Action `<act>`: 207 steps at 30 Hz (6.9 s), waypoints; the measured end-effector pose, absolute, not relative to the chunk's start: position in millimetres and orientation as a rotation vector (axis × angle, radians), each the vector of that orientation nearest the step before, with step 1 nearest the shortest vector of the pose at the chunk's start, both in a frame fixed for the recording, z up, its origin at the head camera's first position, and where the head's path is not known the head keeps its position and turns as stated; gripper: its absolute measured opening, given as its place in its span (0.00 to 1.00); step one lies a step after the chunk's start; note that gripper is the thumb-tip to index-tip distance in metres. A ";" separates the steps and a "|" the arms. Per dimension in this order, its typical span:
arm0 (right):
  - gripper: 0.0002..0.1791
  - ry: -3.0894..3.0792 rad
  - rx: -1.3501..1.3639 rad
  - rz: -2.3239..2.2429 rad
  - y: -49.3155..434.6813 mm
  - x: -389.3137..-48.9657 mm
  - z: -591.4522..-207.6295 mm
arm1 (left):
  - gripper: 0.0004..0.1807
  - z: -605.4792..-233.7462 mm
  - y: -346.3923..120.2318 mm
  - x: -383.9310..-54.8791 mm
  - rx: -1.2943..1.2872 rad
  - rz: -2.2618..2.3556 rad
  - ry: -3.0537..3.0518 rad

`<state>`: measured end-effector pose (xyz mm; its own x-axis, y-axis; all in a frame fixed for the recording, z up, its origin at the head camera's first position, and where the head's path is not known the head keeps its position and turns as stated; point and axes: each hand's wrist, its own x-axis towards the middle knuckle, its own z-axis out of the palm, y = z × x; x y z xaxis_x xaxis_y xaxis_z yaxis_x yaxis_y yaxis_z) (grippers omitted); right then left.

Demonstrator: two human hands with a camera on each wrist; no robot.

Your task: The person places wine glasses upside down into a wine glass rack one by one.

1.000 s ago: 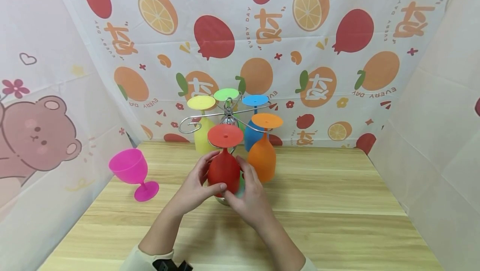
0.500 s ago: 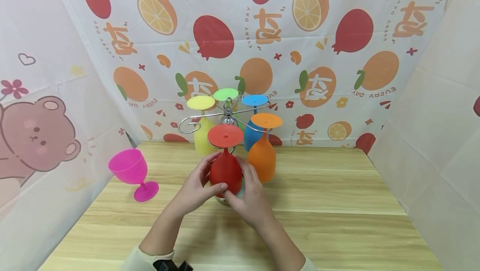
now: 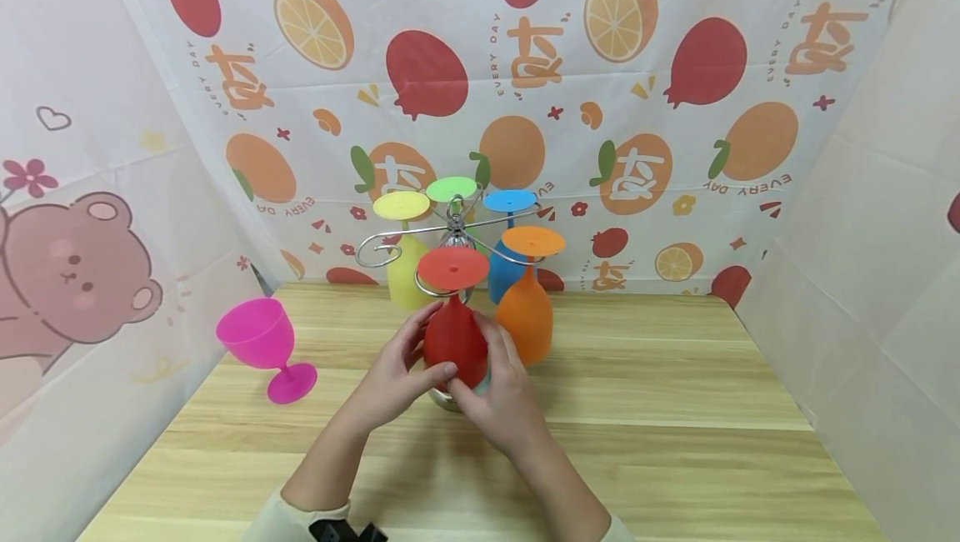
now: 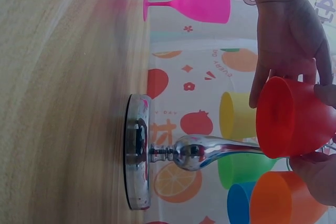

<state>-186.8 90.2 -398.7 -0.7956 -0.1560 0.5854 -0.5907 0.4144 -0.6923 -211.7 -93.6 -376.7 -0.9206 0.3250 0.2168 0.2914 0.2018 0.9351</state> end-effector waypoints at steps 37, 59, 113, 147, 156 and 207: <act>0.27 -1.845 0.173 1.408 136.9 -217.1 -349.6 | 0.27 -394.1 -104.6 -232.7 0.605 2.000 2.416; 0.30 -2.197 0.202 1.438 141.6 -248.4 -350.5 | 0.29 -417.2 -105.2 -246.0 0.688 2.011 2.343; 0.23 -2.305 0.315 1.194 142.8 -271.5 -354.8 | 0.20 -421.1 -81.2 -314.0 0.413 2.125 1.956; 0.21 -2.379 0.159 1.243 163.5 -311.9 -360.1 | 0.16 -447.4 -51.5 -300.6 0.505 1.930 2.758; 0.18 -2.299 0.112 1.305 169.5 -317.9 -362.1 | 0.13 -453.3 -34.6 -296.2 0.500 1.784 3.000; 0.20 -1.848 0.264 1.133 163.3 -260.6 -386.4 | 0.15 -462.7 -35.8 -301.7 0.370 1.717 3.006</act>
<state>-260.6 163.3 -386.4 -0.5524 0.2633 0.7909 -0.5856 0.5527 -0.5929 -301.7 -35.8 -462.7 -0.9209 0.0139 0.3894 0.3425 0.5057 0.7918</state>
